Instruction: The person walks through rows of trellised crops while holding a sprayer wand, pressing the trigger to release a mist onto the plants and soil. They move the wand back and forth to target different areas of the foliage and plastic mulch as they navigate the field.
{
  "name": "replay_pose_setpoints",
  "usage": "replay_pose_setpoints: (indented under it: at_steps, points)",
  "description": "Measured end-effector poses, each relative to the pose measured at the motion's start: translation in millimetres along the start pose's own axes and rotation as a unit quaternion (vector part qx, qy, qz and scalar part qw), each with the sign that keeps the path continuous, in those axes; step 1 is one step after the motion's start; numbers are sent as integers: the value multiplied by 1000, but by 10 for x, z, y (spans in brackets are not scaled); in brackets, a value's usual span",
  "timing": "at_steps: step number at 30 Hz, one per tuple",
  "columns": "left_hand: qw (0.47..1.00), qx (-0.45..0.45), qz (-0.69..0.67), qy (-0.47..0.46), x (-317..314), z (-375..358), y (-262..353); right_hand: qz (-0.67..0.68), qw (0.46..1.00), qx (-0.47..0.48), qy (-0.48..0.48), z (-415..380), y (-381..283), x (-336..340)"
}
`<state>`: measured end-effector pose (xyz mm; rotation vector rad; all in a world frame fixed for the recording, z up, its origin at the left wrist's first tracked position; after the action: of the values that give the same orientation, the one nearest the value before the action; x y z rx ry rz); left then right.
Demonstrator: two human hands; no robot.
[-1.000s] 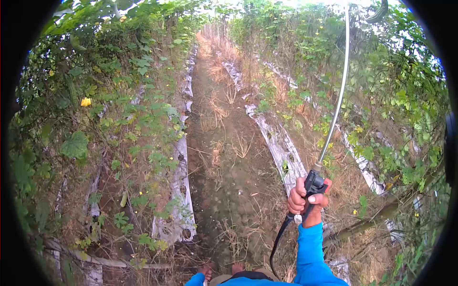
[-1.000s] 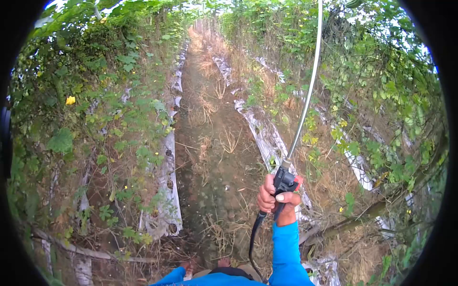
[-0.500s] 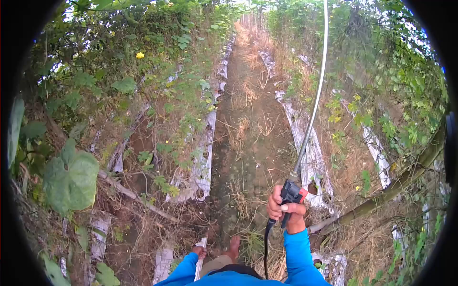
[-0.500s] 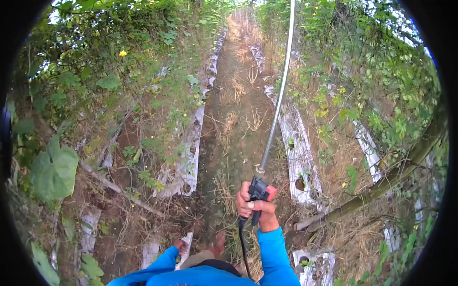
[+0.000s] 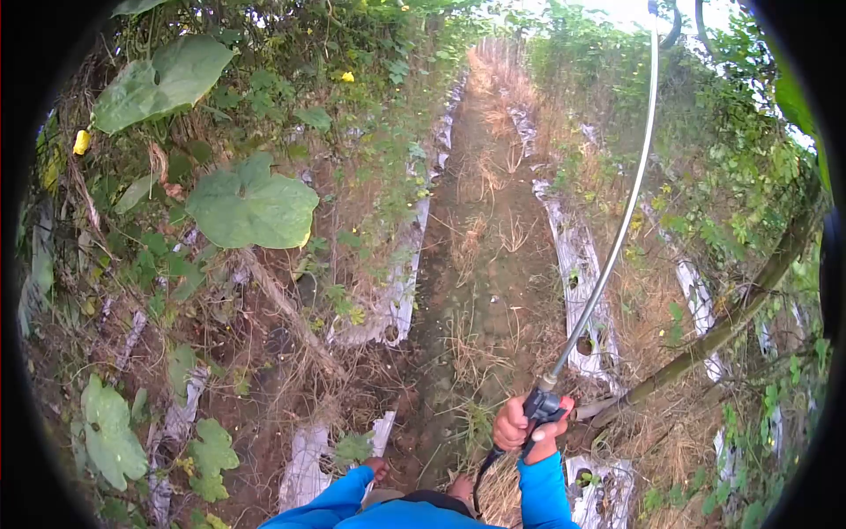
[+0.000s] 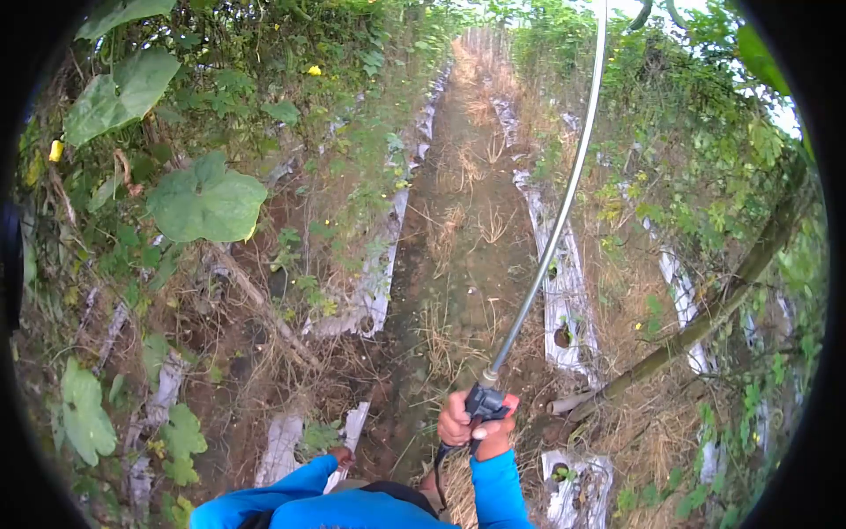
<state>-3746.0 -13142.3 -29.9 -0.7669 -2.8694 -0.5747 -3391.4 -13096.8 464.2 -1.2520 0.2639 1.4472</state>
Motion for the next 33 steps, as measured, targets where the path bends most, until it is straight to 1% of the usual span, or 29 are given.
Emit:
replay_pose_setpoints:
  at_steps: [2, 4, 5, 6, 8, 9, 10, 12, 13, 15, 16, 18, 19, 20, 22, 23, 24, 25, 26, 27, 28, 29, 31, 32, 33]
  points:
    - [998, -39, -55, 8, 31, 44, -58, -37, 993, 29, 107, -130, 346, -81]
    - [999, -41, -24, -21, -4, -97, -135, -77, 970, 41, 228, -318, 666, -221]
    - [999, -33, -13, -19, 20, -187, -240, -84, 959, 25, 270, -465, 846, -237]
    - [1000, -26, -4, -14, 60, -215, -315, -86, 952, 32, 292, -623, 1033, -228]
    - [994, -3, -49, -95, 70, 175, -866, -92, 938, 11, 335, -934, 1331, -303]
    - [994, -8, -42, -102, 78, 112, -985, -93, 934, -2, 344, -1028, 1427, -446]
    - [995, 12, -32, -89, 109, -16, -1189, -114, 926, -15, 360, -1156, 1529, -541]
    - [996, 44, -21, -69, 149, -208, -1479, -199, 905, -18, 376, -1245, 1559, -869]
    - [996, 50, -21, -68, 143, -285, -1580, -202, 904, -13, 376, -1271, 1578, -968]
    - [996, 54, -23, -67, 110, -413, -1767, -362, 861, 4, 358, -1318, 1549, -1192]
    - [996, 54, -24, -65, 86, -467, -1838, -363, 861, 10, 357, -1343, 1544, -1294]
    - [997, 45, -23, -59, 33, -587, -1975, -431, 835, 20, 341, -1388, 1494, -1533]
    - [997, 38, -26, -55, 3, -640, -2047, -508, 797, 20, 325, -1412, 1445, -1644]
    - [998, 28, -29, -48, -34, -697, -2100, -508, 799, 22, 320, -1459, 1428, -1743]
    - [999, 1, -34, -28, -107, -792, -2189, -686, 652, 109, 304, -1597, 1324, -2096]
    - [999, -11, -40, -16, -172, -828, -2240, -679, 647, 143, 315, -1655, 1271, -2358]
    - [999, -20, -42, -1, -217, -797, -2286, -691, 621, 160, 334, -1837, 1263, -2440]
    - [999, -22, -47, 3, -278, -788, -2332, -692, 608, 166, 353, -2069, 1288, -2496]
    - [998, -40, -55, 18, -338, -936, -2371, -693, 593, 172, 372, -2295, 1322, -2554]
    - [995, -61, -74, 29, -416, -1071, -2457, -681, 585, 203, 391, -2531, 1391, -2599]
    - [993, -66, -91, 34, -498, -1167, -2635, -678, 582, 212, 396, -2744, 1481, -2683]
    - [994, -51, -89, 29, -607, -1296, -2833, -667, 589, 204, 408, -2975, 1591, -2737]
    - [995, -30, -89, 26, -767, -1320, -3371, -654, 599, 192, 420, -3369, 1834, -2923]
    - [995, 10, -95, -29, -860, -1098, -3787, -640, 617, 171, 424, -3528, 1965, -3037]
    - [990, 51, -102, -85, -976, -1080, -4162, -627, 633, 150, 428, -3679, 2104, -3146]
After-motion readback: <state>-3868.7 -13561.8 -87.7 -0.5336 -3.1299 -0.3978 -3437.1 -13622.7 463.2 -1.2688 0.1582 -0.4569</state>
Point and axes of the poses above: each hand's wrist, its own z-axis towards the middle knuckle, its own x-axis out of the back of the hand, y = z × x, the point moved 6 cm from there along z, towards the middle knuckle, and after that the axes turned 6 degrees about y, right-handed, at the moved point
